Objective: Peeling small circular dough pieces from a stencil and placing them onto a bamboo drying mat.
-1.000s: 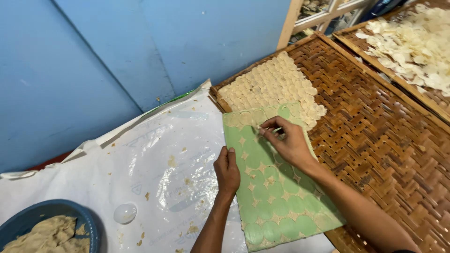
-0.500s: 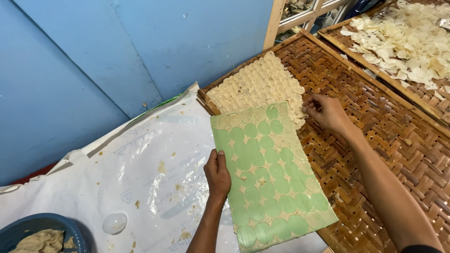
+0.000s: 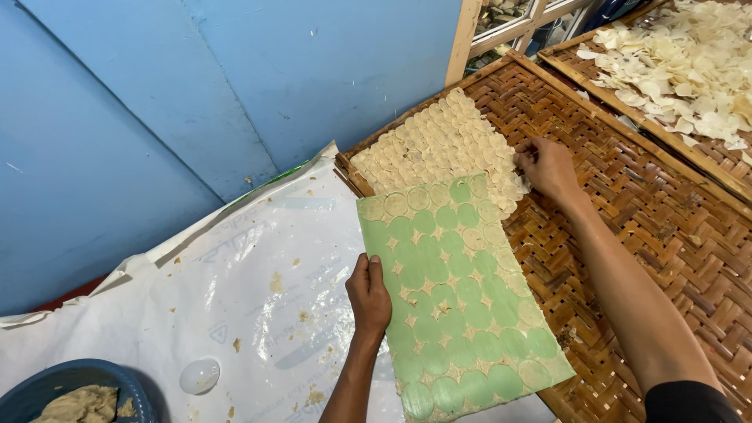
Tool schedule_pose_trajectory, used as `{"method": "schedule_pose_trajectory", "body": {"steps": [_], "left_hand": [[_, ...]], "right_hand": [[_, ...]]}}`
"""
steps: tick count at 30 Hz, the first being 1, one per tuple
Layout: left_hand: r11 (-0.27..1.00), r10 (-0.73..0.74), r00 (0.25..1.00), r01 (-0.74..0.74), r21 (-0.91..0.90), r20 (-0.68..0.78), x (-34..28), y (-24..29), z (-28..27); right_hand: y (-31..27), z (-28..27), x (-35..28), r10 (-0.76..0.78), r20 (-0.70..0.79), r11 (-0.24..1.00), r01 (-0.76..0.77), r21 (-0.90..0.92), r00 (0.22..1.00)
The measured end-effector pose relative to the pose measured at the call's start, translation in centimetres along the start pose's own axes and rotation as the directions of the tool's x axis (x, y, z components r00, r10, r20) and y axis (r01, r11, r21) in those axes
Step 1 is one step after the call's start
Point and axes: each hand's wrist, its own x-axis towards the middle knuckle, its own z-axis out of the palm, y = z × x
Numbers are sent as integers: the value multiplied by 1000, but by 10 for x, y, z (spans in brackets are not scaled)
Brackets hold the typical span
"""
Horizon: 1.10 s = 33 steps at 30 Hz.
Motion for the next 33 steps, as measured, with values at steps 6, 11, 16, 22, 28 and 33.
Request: {"method": "schedule_pose_trajectory", "body": {"steps": [6,11,16,22,28,33], "left_hand": [[1000,6,1000,-6,-23,3,1,-6,0],[1000,13,1000,-13,-18,7,2,-7,0],[1000,22,1000,-21,-22,5,2,-6,1],[1000,29,1000,-29,-9,-2,2,-9,0],[1000,18,1000,-18,-6,5,1,-1,0],[1000,20,1000,-20,6,6,1,-4,1]], "right_hand": [[-4,-7,6,39,17,995,-41,89,999],[-18,-28,4,67,109,984,-83,157,992],[0,-11,6,119,163,982,-140,124,979],[20,8,9,126,28,987,-128,97,992],[36,16,7,106,-33,993,-104,65,994],[9,9,-2,49,-74,999,-49,-1,996]]}}
